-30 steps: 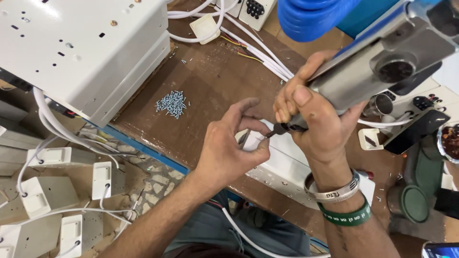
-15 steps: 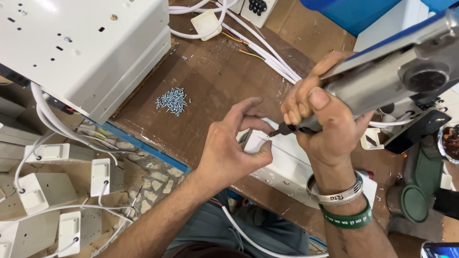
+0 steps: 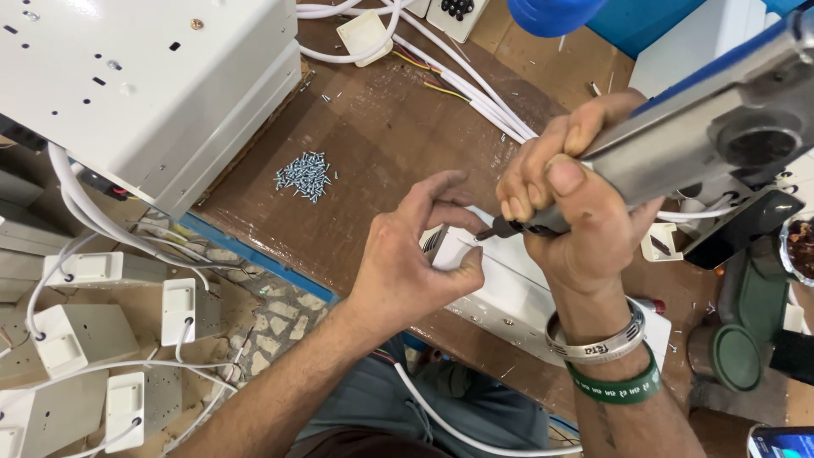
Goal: The person assembles white electrical boxes by inserting screws with a pneumatic screwdriver and tapping them with a hammer. They handle multiple boxes, aligning and securing screws, then place finished units aside on the workbench.
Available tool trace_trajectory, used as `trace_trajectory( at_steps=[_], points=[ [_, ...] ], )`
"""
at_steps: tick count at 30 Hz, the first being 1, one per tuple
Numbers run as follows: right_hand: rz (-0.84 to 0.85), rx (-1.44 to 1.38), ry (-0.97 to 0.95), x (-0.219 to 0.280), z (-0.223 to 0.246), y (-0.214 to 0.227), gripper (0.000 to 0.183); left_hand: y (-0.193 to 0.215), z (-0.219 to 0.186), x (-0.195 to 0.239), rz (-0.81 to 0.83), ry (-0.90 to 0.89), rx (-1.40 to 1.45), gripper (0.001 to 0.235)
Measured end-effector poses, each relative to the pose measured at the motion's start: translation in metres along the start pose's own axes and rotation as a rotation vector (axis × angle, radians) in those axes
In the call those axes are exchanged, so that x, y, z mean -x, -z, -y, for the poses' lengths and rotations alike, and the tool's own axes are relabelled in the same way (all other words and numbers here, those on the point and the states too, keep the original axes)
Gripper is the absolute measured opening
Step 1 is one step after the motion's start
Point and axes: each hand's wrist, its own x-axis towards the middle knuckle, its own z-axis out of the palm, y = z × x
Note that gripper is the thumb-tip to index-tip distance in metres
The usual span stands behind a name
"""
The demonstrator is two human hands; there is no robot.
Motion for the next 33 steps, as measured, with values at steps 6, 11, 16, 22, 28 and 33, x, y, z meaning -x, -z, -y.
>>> trace_trajectory(
  at_steps=[6,11,16,22,28,33],
  points=[
    [0.005,-0.003,-0.002,0.003,-0.004,0.003,0.027,0.000,-0.002,0.000,0.007,0.021,0.005,0.070],
    [0.007,-0.016,0.003,0.004,-0.004,0.001,0.027,0.000,0.000,0.000,0.004,-0.003,-0.001,0.070],
    [-0.003,0.005,-0.002,0.004,-0.004,-0.001,0.025,-0.001,0.003,0.000,-0.006,-0.006,-0.003,0.069],
    [-0.063,-0.040,-0.057,-0.001,-0.004,-0.007,0.033,-0.002,0.001,0.000,-0.009,0.020,-0.006,0.067],
    [0.017,0.041,-0.032,-0.002,-0.008,-0.004,0.018,-0.003,0.001,0.002,-0.017,-0.027,0.038,0.067],
    [-0.013,0.003,0.021,-0.005,-0.007,-0.010,0.021,-0.004,0.001,0.001,-0.013,0.013,0.056,0.068]
  ],
)
